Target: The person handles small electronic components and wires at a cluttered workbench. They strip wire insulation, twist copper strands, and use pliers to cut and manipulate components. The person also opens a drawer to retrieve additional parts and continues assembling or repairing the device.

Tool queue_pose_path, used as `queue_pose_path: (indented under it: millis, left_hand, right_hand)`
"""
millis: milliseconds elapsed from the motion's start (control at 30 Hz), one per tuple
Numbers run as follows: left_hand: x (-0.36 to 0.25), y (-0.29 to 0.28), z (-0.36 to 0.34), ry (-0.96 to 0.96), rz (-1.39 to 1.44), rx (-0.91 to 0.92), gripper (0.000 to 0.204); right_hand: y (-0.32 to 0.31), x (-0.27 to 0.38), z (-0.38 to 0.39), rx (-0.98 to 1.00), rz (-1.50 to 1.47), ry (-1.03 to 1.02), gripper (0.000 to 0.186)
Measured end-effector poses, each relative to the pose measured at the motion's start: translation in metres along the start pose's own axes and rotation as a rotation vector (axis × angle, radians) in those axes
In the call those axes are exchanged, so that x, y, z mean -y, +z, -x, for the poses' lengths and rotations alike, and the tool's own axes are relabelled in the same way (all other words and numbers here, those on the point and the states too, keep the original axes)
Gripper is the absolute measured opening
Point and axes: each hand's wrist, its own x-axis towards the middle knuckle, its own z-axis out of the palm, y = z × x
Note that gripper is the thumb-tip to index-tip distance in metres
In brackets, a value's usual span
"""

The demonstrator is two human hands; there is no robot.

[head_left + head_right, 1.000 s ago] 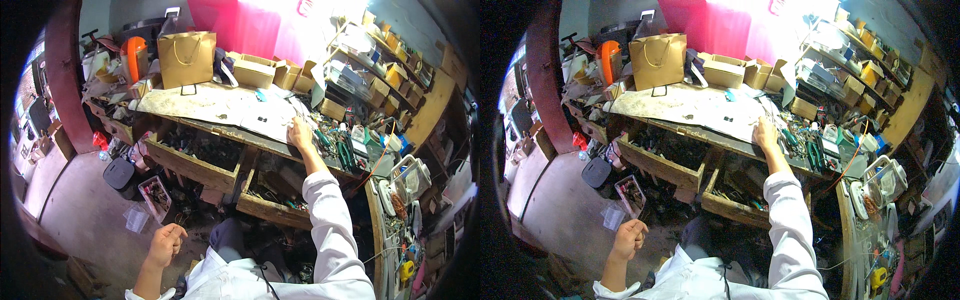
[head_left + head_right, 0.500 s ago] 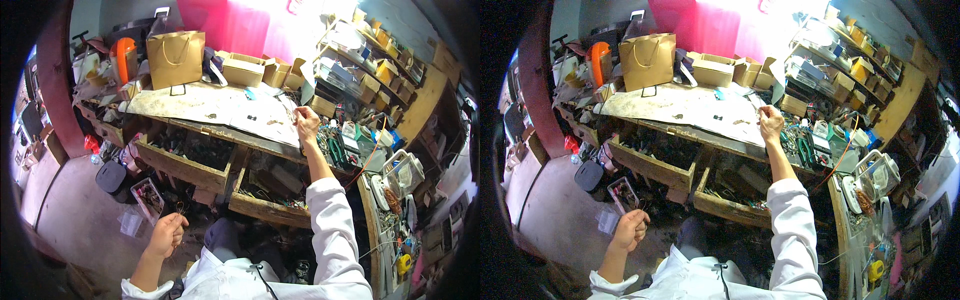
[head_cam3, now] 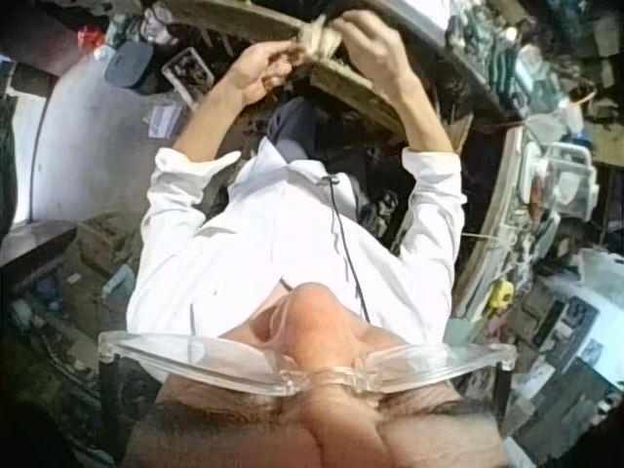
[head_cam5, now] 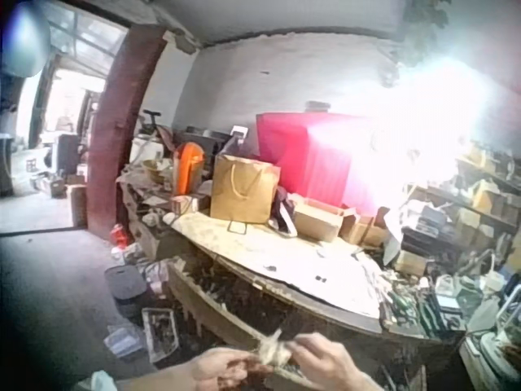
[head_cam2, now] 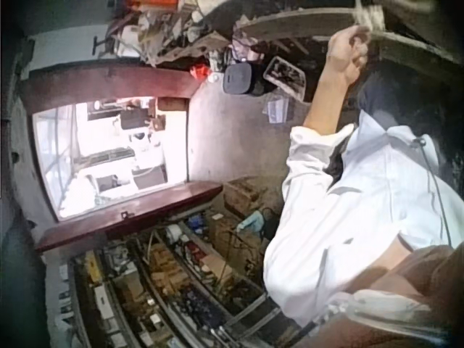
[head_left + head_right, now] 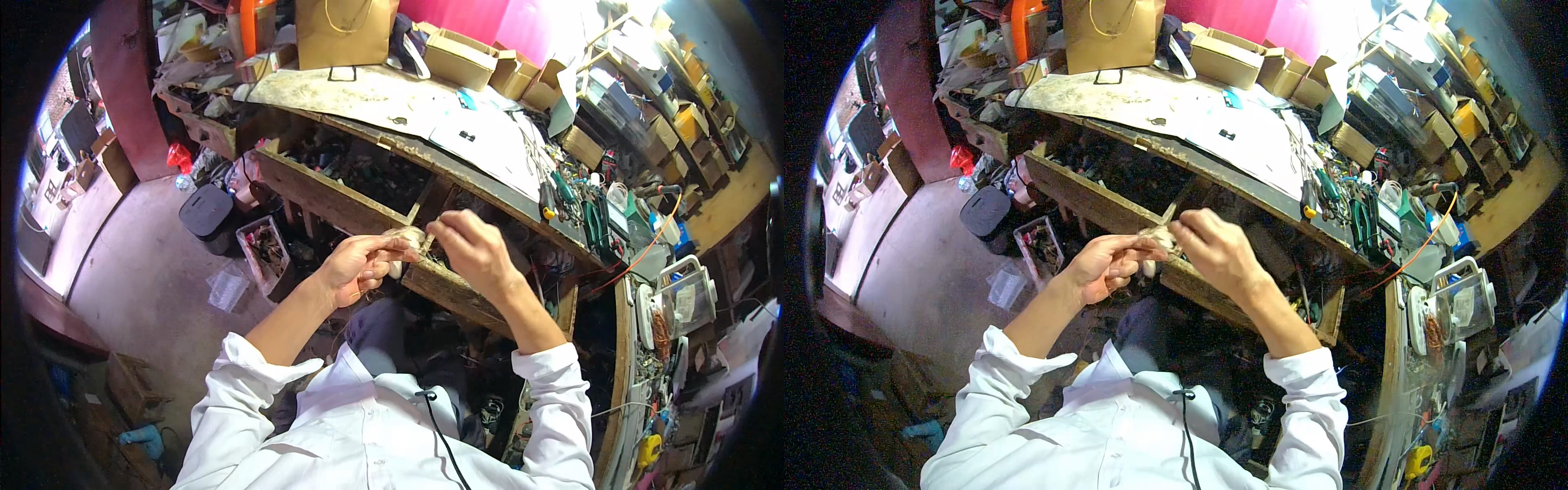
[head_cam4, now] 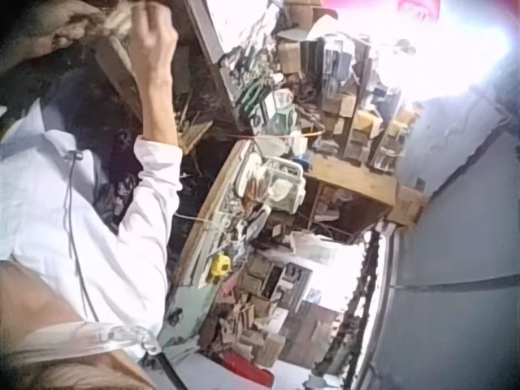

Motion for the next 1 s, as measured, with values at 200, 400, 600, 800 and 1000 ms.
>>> queue_pose_path:
  millis: [200,400,600,800,1000]
  left_hand:
    - [0.001,0.023,0.003,0.0,-0.134,0.206,0.035]
    - [0.004,0.026,0.0,0.061,-0.627,0.284,0.021]
    - [-0.01,0.028,0.018,0.096,-1.131,0.111,0.029]
    - [-0.002,0.022,0.029,0.099,-1.104,0.161,0.031]
    - [0.023,0.037,0.045,0.586,-1.709,-0.186,0.022]
  right_hand:
    - [0.005,0.018,0.027,0.149,-0.024,0.04,0.03]
    - [0.001,0.033,0.019,0.02,-0.367,0.394,0.014]
    - [0.0,0.038,0.018,0.153,-0.591,0.581,0.037]
    - [0.021,0.044,0.031,0.102,-0.834,0.547,0.022]
    - [0.023,0.054,0.036,0.189,-1.089,1.055,0.011]
